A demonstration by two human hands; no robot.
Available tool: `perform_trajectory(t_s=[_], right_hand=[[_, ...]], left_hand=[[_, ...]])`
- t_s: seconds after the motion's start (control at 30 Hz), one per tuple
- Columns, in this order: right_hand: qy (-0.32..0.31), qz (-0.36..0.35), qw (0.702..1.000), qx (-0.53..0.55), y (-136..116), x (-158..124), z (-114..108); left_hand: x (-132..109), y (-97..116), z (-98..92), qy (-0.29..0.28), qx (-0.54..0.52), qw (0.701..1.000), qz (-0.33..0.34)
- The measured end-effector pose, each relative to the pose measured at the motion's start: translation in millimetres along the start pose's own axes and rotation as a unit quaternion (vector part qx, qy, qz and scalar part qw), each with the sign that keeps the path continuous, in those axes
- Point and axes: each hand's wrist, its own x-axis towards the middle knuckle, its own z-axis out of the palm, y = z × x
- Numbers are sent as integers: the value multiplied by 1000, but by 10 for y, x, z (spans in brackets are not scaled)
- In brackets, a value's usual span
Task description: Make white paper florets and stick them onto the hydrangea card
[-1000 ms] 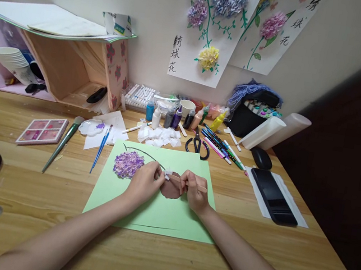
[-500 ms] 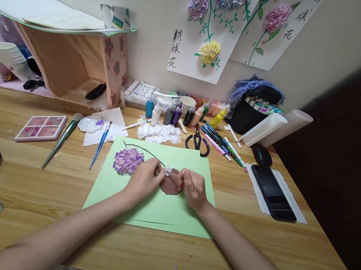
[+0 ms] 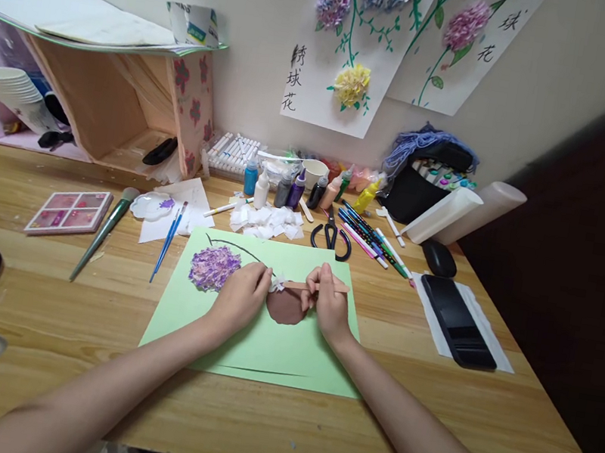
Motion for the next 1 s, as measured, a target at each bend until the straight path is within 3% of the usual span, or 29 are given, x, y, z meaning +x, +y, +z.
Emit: perform_trajectory(t_s=[0.57,1.0], right_hand=[[-23,-144,985,-90,41,-133,-53],[-41,-118,987,-102,14,-112,-29]], left_hand=[[-6,0,-12,-2,5,1000,12],[-4,6,-12,-1,-13,1000,5]])
